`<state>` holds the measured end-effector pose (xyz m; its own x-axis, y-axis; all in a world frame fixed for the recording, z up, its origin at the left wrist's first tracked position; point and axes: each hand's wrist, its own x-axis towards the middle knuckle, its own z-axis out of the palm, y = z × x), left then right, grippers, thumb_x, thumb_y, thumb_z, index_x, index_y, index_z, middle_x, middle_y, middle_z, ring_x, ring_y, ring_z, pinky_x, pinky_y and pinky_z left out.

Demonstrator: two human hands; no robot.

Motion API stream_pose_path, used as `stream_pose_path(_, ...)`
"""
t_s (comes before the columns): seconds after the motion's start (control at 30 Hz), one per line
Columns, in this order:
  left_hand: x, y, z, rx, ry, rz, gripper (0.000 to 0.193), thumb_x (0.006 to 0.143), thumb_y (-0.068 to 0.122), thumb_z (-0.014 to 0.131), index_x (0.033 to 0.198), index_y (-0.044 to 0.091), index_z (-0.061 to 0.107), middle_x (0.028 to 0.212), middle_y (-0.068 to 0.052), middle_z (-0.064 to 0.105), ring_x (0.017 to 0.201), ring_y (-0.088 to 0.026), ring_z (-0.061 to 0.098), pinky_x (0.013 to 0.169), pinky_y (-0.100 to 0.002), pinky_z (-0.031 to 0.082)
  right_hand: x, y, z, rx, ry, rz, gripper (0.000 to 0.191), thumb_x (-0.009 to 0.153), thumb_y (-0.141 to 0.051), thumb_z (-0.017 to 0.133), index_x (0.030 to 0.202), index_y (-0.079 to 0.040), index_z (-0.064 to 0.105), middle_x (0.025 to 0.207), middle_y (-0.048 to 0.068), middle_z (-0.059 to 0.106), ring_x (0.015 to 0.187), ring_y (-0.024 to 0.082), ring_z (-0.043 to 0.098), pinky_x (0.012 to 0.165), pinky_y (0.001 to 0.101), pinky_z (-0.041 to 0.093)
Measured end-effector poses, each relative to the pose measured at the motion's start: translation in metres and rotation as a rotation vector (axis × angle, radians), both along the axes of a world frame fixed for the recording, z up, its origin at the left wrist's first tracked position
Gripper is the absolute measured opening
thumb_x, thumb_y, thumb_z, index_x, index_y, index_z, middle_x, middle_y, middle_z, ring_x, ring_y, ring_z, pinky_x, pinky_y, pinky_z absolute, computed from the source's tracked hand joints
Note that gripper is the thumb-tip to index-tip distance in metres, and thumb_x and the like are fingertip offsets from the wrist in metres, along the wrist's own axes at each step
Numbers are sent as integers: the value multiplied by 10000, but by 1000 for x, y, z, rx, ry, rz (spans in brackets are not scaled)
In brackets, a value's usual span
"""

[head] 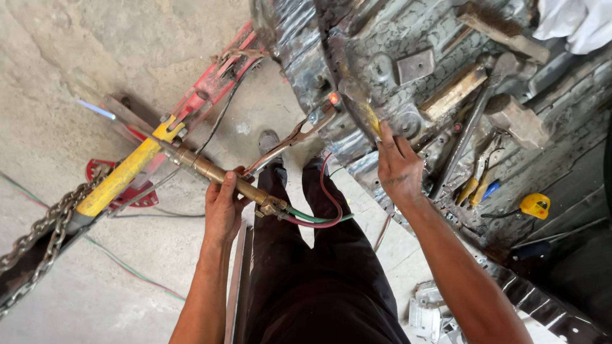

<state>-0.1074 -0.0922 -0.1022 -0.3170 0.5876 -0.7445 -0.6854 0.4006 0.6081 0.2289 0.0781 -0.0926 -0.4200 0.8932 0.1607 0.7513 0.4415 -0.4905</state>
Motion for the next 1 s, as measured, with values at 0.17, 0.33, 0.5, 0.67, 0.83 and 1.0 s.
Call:
stream_pose_path(0.17,-1,-1,1,-6,-1,7,373,1019,309,628,1217,-3,583,1187,-129,650,1084,-246,663,875,-525,633,0,-2,-5,-72,-137,61,557,961,-20,687,1497,-117,577,856,103,578,674,319,590,584,444,508)
stream_pose_path(0.33,-2,2,1,-24,-5,-15,375,1012,304,627,1215,-8,582,1196,-120,651,1093,-242,652,868,-545,630,5,-6,-2,-97,-175,33,552,963,-21,680,1496,-122,583,854,105,569,653,314,589,572,446,504)
stream_pose_path(0.5,-2,1,4,-24,-44,-21,357,1018,303,630,1220,12,592,1205,-150,641,1098,-254,655,887,-561,622,8,-7,-4,-97,-82,-21,507,1003,-30,687,1491,-106,575,858,127,560,653,333,580,582,448,498)
stream_pose_path(0.67,-2,-3,1,-18,-13,8,318,991,286,638,1188,49,559,1269,-102,637,1084,-239,646,880,-571,622,5,-10,0,-241,3,-30,519,974,-14,672,1483,-71,586,877,174,623,699,370,611,608,455,516)
stream_pose_path(0.83,-2,0,2,-10,-13,-45,367,1080,296,629,1284,-8,599,1269,-180,620,1136,-280,649,911,-516,570,-5,-10,12,-472,109,-184,523,998,-74,656,1507,-82,540,784,209,650,633,280,603,633,397,537)
stream_pose_path(1.0,0,3,6,-42,6,-59,362,1013,310,620,1227,26,554,1297,-134,615,1106,-285,652,877,-544,606,-7,0,14,-567,235,-305,510,1028,-103,646,1525,-103,530,869,182,732,716,179,576,652,344,529)
